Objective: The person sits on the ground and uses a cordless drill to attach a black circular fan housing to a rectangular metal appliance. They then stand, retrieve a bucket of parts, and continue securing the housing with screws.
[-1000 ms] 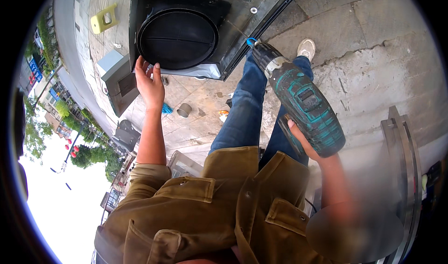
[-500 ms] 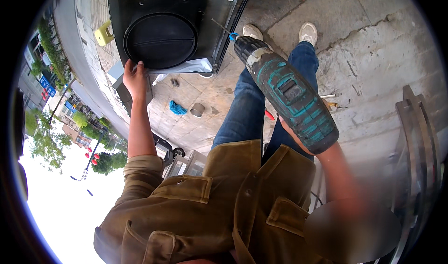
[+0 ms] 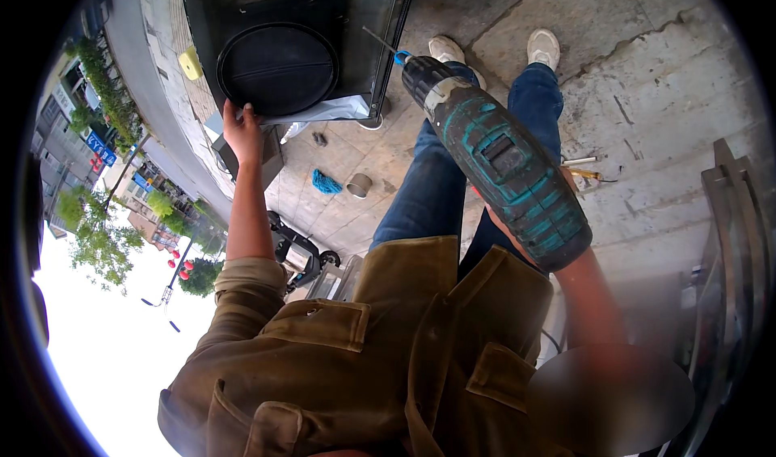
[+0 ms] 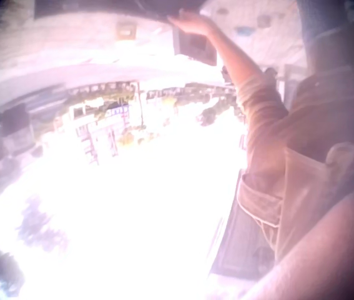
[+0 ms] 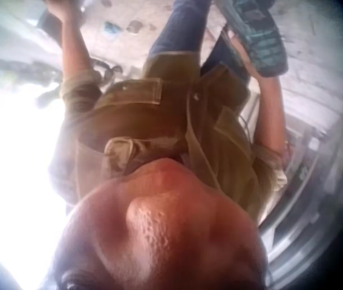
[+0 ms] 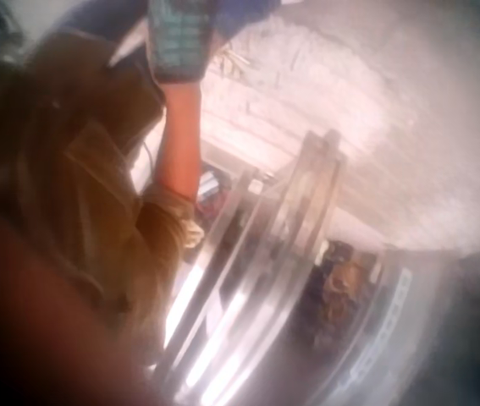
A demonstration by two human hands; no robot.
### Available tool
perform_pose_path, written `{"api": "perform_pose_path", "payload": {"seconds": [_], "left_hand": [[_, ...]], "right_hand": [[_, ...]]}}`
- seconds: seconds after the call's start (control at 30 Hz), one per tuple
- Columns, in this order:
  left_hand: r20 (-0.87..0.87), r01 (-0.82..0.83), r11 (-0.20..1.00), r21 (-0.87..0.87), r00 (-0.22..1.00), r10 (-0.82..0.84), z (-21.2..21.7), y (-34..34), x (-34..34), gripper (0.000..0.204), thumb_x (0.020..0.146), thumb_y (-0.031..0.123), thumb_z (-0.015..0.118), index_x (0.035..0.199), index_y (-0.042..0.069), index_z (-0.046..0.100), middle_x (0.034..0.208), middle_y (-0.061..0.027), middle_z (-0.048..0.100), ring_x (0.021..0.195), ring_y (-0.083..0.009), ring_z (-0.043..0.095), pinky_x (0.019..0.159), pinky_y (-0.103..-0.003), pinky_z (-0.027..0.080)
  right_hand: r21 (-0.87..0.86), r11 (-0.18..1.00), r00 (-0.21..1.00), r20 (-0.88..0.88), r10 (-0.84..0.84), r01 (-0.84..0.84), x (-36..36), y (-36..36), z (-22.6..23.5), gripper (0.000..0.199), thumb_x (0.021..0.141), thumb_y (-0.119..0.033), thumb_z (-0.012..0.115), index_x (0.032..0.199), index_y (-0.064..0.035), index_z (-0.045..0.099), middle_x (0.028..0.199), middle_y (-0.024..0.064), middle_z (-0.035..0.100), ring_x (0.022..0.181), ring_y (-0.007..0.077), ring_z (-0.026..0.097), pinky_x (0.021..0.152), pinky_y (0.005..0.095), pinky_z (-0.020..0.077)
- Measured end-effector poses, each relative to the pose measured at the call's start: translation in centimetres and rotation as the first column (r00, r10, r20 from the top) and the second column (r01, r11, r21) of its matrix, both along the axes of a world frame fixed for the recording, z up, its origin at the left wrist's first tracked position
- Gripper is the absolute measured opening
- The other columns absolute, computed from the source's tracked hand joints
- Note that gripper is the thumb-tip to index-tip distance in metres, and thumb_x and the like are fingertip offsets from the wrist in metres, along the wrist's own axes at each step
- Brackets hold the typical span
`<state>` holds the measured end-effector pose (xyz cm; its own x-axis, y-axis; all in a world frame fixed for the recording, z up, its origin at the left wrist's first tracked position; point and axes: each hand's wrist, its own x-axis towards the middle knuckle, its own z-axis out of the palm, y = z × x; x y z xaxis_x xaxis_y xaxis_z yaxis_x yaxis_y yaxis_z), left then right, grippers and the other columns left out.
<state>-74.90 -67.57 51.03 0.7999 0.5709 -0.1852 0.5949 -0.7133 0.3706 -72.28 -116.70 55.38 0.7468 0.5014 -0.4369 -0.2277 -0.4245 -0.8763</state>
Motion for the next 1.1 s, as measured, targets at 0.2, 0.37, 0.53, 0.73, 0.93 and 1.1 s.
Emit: {"api": "perform_pose_path", "payload": {"seconds": [0.2,0.37,0.53,0.73,0.93,1.1], "left_hand": [[-0.041,0.037,0.999,0.019,0.999,-0.037,0.2,-0.5,0.0,0.043,0.089,0.007,0.055,0.127,-0.007,0.04,0.109,-0.0165,0.056,0.077,-0.0166,0.062,0.059,-0.026,0.054],[-0.096,0.062,0.996,0.065,0.994,-0.055,0.3,-0.8,0.1,0.042,0.09,0.009,0.052,0.127,-0.006,0.039,0.106,-0.0193,0.057,0.075,-0.019,0.063,0.058,-0.028,0.055],[-0.158,0.124,0.98,0.153,0.982,-0.1,0.0,-1.4,0.5,0.047,0.091,0.01,0.05,0.131,-0.005,0.031,0.108,-0.0239,0.055,0.074,-0.0227,0.063,0.056,-0.029,0.055],[-0.118,0.19,0.981,0.027,0.975,-0.186,0.4,-1.4,0.2,0.052,0.088,0.007,0.051,0.133,-0.004,0.027,0.109,-0.0219,0.053,0.071,-0.0212,0.062,0.055,-0.029,0.055],[-0.057,0.446,0.864,0.233,0.893,-0.446,0.0,1.5,-1.0,0.053,0.086,0.008,0.053,0.131,-0.006,0.029,0.109,-0.0257,0.053,0.088,-0.0336,0.061,0.074,-0.038,0.052],[-0.096,0.341,0.933,0.118,0.939,-0.331,2.1,0.0,-0.6,0.054,0.085,0.009,0.05,0.131,-0.008,0.028,0.115,-0.0318,0.049,0.1,-0.0443,0.053,0.086,-0.043,0.045]], "right_hand": [[-0.05,0.999,0.996,0.094,-0.005,0.01,-1.4,-0.4,-1.0,0.028,0.078,-0.013,0.069,0.104,-0.0043,0.064,0.102,0.0108,0.064,0.091,0.026,0.06,0.081,0.035,0.0457],[-0.043,0.995,0.988,0.128,0.09,-0.086,-1.0,-0.4,-0.2,0.028,0.078,-0.012,0.069,0.104,-0.0044,0.064,0.103,0.0103,0.064,0.092,0.0254,0.06,0.083,0.0343,0.0453],[-0.112,0.993,0.989,0.139,0.041,-0.026,-3.5,-0.4,-0.3,0.028,0.078,-0.012,0.069,0.105,-0.0047,0.064,0.104,0.0097,0.064,0.094,0.0247,0.06,0.084,0.034,0.0448],[-0.13,0.989,0.989,0.138,-0.054,0.072,-10.2,3.0,-0.8,0.032,0.078,-0.015,0.069,0.108,-0.0054,0.062,0.107,0.009,0.063,0.097,0.0244,0.059,0.087,0.0349,0.0442],[-0.019,0.937,0.891,-0.305,-0.337,0.348,-15.1,7.5,1.6,0.034,0.077,-0.014,0.064,0.109,-0.0039,0.058,0.091,0.0068,0.06,0.086,0.02,0.057,0.079,0.0326,0.0445],[0.159,0.854,0.78,-0.513,-0.357,0.495,-13.5,11.5,6.1,0.04,0.077,-0.017,0.054,0.111,0.0009,0.043,0.078,0.0055,0.049,0.072,0.0145,0.047,0.069,0.0288,0.0393]]}}
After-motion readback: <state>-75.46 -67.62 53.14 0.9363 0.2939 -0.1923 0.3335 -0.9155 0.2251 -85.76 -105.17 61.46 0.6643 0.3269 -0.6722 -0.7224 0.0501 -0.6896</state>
